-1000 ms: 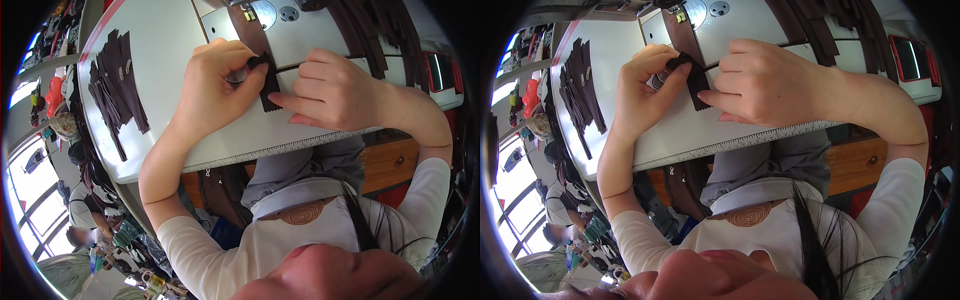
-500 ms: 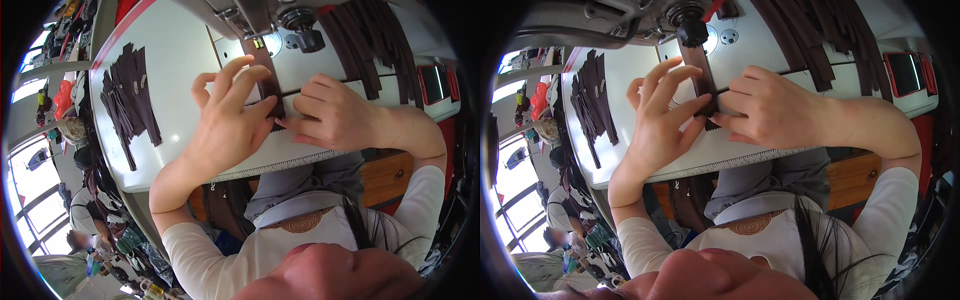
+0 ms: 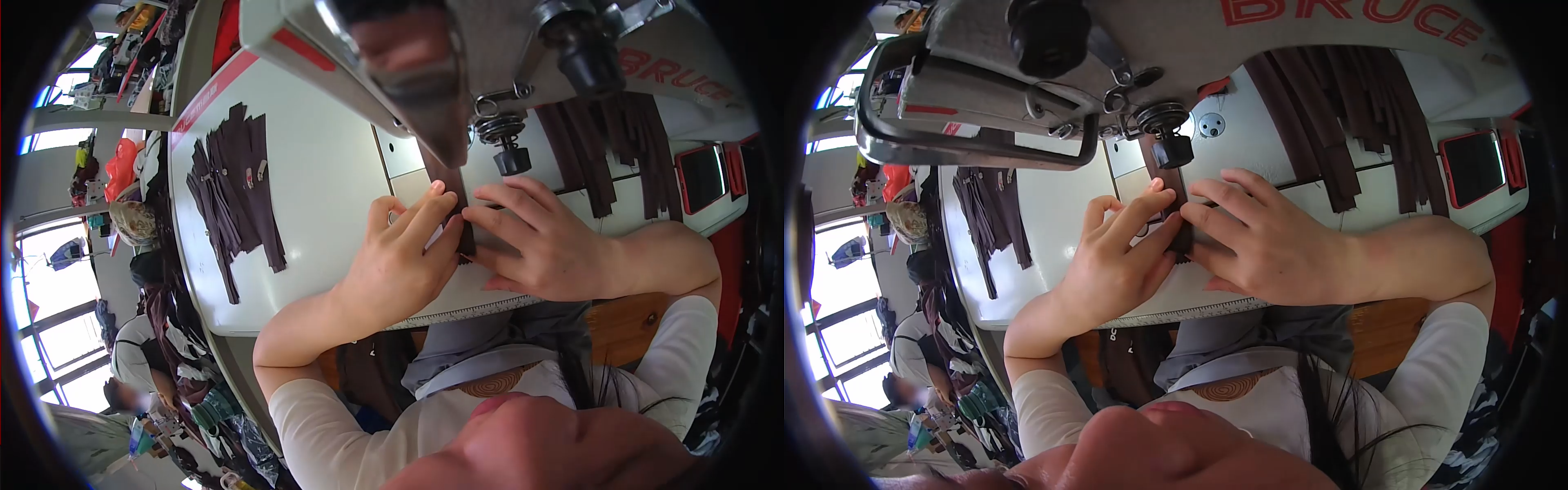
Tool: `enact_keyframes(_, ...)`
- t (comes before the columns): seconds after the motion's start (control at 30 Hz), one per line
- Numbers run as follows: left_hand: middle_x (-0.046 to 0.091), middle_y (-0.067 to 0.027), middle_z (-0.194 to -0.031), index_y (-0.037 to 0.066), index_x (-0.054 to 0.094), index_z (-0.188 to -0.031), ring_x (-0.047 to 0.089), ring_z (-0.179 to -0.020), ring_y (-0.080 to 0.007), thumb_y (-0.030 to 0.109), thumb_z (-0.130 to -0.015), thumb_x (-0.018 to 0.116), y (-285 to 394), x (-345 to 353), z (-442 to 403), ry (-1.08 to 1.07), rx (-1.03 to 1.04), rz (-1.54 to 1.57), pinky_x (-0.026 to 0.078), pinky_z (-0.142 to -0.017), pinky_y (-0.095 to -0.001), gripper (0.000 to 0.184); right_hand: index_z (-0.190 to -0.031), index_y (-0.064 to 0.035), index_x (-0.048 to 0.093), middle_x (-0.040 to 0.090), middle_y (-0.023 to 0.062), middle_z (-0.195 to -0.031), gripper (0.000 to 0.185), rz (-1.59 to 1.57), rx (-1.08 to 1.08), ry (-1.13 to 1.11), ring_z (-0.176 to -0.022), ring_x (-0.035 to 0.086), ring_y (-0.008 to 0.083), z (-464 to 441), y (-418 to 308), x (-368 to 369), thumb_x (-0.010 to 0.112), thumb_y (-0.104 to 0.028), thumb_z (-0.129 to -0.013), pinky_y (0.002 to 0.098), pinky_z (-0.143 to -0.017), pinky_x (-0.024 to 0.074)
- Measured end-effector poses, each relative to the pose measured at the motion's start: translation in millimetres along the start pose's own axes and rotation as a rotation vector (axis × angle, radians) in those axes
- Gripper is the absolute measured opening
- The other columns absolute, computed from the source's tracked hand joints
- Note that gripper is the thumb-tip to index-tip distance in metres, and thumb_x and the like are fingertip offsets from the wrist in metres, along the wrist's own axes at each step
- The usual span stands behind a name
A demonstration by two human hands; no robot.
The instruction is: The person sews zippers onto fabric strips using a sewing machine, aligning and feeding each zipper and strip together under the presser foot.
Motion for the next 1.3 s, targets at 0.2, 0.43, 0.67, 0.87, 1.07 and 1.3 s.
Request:
enact_keyframes(0.2, 0.062, -0.0152, -0.135, 0.001, 0.073, -0.116, 0.062, -0.13, -0.028, 0.008, -0.073, 0.08, -2, 0, -1, 0.023, -0.006, 0.001, 0.043, -0.088, -0.0425, 0.044, -0.102, -0.0085, 0.071, 0.057, 0.0164, -0.135, 0.045, 0.03, 0.003, -0.007, -0.132, 0.049, 0.0402, 0, 1, 1, 0.081, -0.042, -0.073, 0.0576, -0.097, 0.0437)
enact_keyframes(0.43, 0.063, -0.0136, -0.132, 0.002, 0.074, -0.115, 0.063, -0.129, -0.0263, 0.007, -0.073, 0.078, -9, -1, -5, 0.051, -0.021, 0.001, 0.043, -0.086, -0.0425, 0.042, -0.1, -0.0086, 0.072, 0.056, 0.0154, -0.136, 0.044, 0.008, 0.024, 0.005, -0.134, 0.047, 0.0392, -4, 9, -2, 0.08, -0.045, -0.076, 0.0598, -0.103, 0.0388)
enact_keyframes(0.67, 0.063, -0.0103, -0.124, 0.0, 0.074, -0.112, 0.062, -0.105, -0.0217, 0.009, -0.076, 0.077, -21, -2, -12, 0.103, -0.023, 0.067, 0.041, -0.085, -0.041, 0.037, -0.099, -0.0059, 0.073, 0.056, 0.0154, -0.131, 0.045, 0.021, 0.051, 0.067, -0.13, 0.048, 0.0382, -10, 17, -6, 0.083, -0.042, -0.075, 0.0633, -0.115, 0.0333)
enact_keyframes(0.87, 0.065, -0.0115, -0.125, 0.003, 0.075, -0.113, 0.064, -0.101, -0.0236, 0.006, -0.074, 0.077, -32, 1, -14, 0.077, -0.071, 0.052, 0.045, -0.084, -0.0391, 0.039, -0.104, -0.0059, 0.073, 0.056, 0.016, -0.132, 0.048, 0.022, 0.085, 0.087, -0.131, 0.048, 0.038, -12, 25, -6, 0.083, -0.043, -0.076, 0.0642, -0.114, 0.0334)
enact_keyframes(1.07, 0.065, -0.015, -0.124, 0.005, 0.075, -0.11, 0.066, -0.095, -0.0315, 0.001, -0.073, 0.076, -43, -2, -20, 0.145, -0.103, 0.114, 0.054, -0.081, -0.0408, 0.037, -0.11, -0.0072, 0.072, 0.056, 0.0156, -0.132, 0.051, 0.051, 0.112, 0.102, -0.133, 0.047, 0.0376, -13, 31, -6, 0.081, -0.046, -0.079, 0.0638, -0.114, 0.0329)
enact_keyframes(1.3, 0.066, -0.0173, -0.117, 0.006, 0.076, -0.109, 0.067, -0.091, -0.0325, 0.003, -0.078, 0.077, -57, 2, -22, 0.164, -0.209, 0.197, 0.058, -0.074, -0.0397, 0.03, -0.112, -0.0086, 0.072, 0.056, 0.0142, -0.132, 0.053, 0.067, 0.15, 0.122, -0.132, 0.047, 0.0358, -17, 40, -6, 0.081, -0.048, -0.078, 0.0607, -0.114, 0.0326)
Point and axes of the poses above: each hand's wrist, its own z-axis away from the middle knuckle, its own x-axis out of the palm, y = z × x, the point moved 10 cm from there along -z, towards the middle knuckle
